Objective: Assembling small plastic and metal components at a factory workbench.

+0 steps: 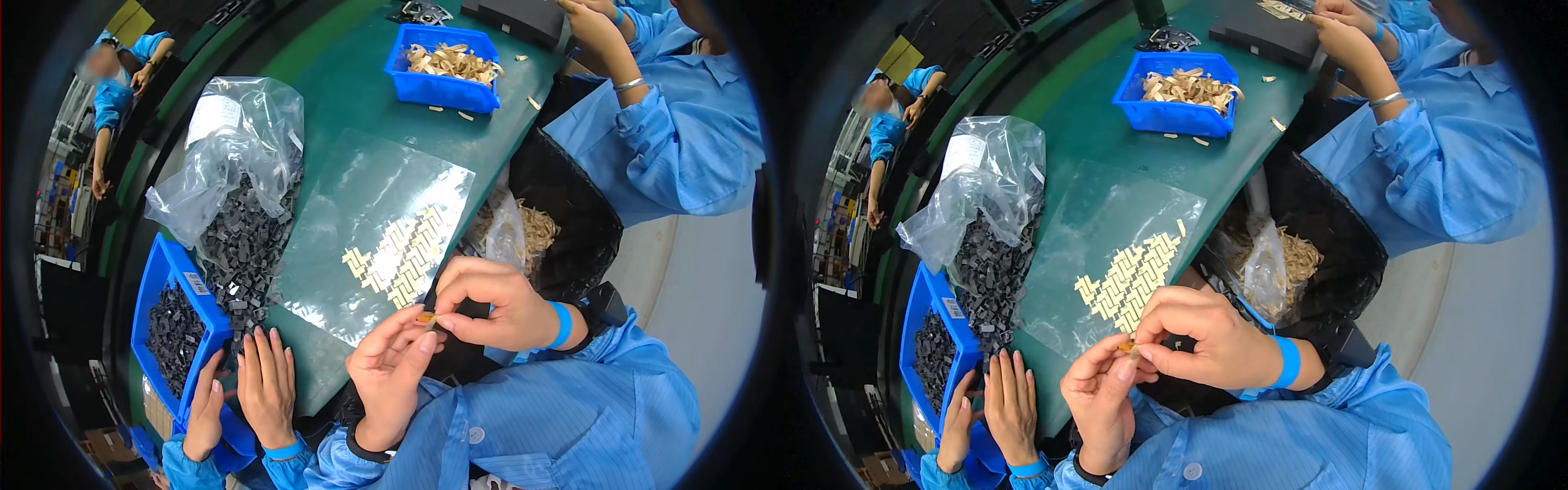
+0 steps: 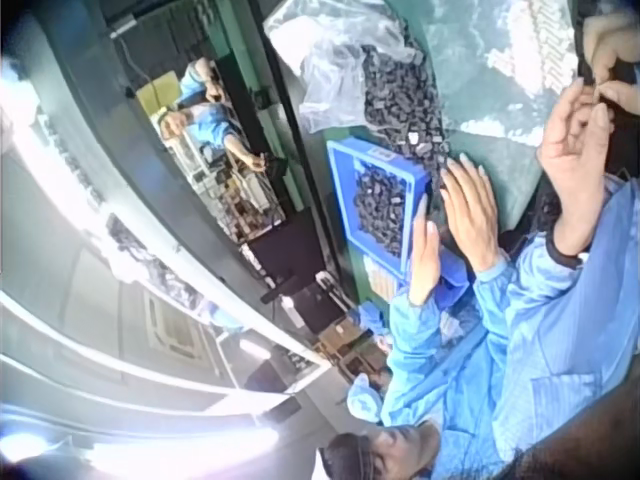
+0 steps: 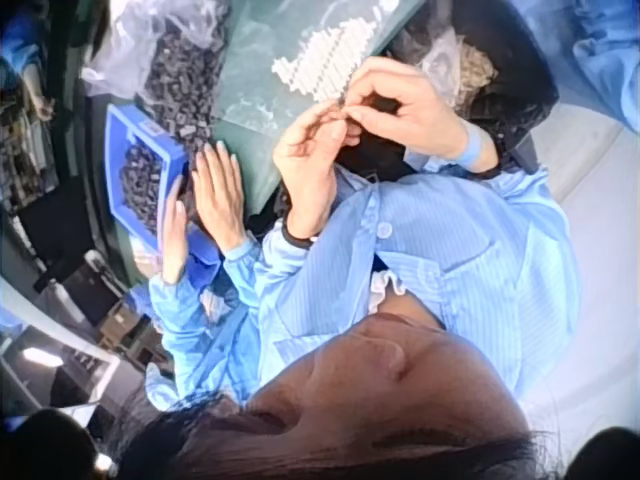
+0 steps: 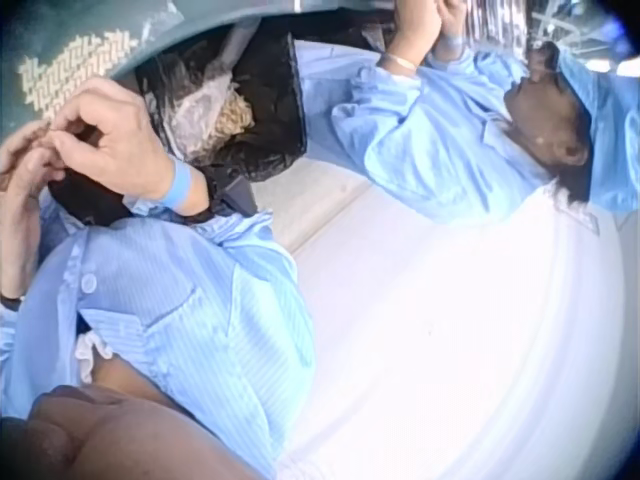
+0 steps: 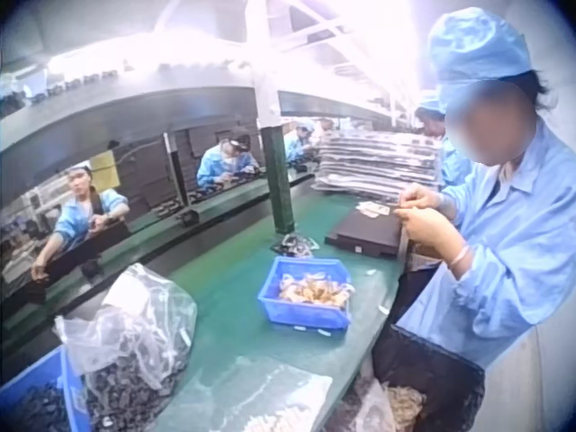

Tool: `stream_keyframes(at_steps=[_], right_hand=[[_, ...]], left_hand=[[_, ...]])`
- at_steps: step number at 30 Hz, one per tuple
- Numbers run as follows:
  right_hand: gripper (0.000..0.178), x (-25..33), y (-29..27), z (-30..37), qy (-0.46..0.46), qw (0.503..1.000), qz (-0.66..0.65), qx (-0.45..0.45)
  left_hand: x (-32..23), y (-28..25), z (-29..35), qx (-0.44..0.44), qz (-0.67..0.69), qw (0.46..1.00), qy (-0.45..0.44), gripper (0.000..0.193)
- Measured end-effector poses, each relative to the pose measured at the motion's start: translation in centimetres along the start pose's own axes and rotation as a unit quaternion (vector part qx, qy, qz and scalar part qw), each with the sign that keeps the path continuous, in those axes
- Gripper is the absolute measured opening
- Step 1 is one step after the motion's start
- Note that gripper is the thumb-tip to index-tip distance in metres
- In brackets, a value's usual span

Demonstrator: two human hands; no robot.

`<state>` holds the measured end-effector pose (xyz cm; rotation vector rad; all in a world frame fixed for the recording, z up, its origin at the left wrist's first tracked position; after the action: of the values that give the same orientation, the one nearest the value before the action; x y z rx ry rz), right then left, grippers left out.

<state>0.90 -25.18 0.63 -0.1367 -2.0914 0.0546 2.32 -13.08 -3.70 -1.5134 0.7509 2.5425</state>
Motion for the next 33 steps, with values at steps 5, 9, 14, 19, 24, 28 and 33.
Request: stream_keyframes(at_steps=[5, 9, 14, 19, 24, 28, 33], right_hand=[[0.007, 0.4, 0.4, -0.4, -0.008, 0.998, 0.030, 0.047], [0.007, 0.6, -0.3, -0.1, 0.020, 0.999, 0.046, 0.008], [0.009, 0.2, 0.2, 0.5, 0.017, 0.999, 0.032, -0.011], [0.007, -0.2, -0.2, 0.5, 0.017, 0.998, 0.053, -0.041], [0.005, 0.2, 0.1, 0.0, -0.003, 0.998, 0.050, -0.045], [0.005, -0.4, -0.4, 0.7, -0.006, 0.998, 0.033, -0.055], [0.006, 0.1, -1.1, 0.9, -0.021, 0.997, 0.050, -0.048]], left_hand=[[-0.9, -0.8, -0.3, -0.021, -0.020, 0.995, 0.093, 0.010], [-1.7, -0.8, 0.3, -0.055, -0.044, 0.988, 0.140, 0.011], [-2.1, -0.1, 0.7, -0.035, -0.089, 0.979, 0.181, 0.014], [-1.4, 0.0, 0.0, -0.026, -0.049, 0.988, 0.143, 0.013], [0.1, -0.4, -0.3, -0.014, 0.042, 0.997, 0.066, 0.015], [2.8, 0.4, -1.0, 0.037, 0.185, 0.978, -0.087, 0.014], [4.4, 1.5, -0.9, 0.076, 0.231, 0.958, -0.154, 0.017]])
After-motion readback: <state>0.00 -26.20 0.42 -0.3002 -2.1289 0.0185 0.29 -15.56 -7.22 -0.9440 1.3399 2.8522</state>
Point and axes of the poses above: each hand's wrist, its own z-axis away from the middle knuckle, its own y-axis out of the palm, x = y × z, the point moved 10 cm from there along -z, towards the middle knuckle, and after that the axes turned 10 degrees about -y, right-handed, at the moved point
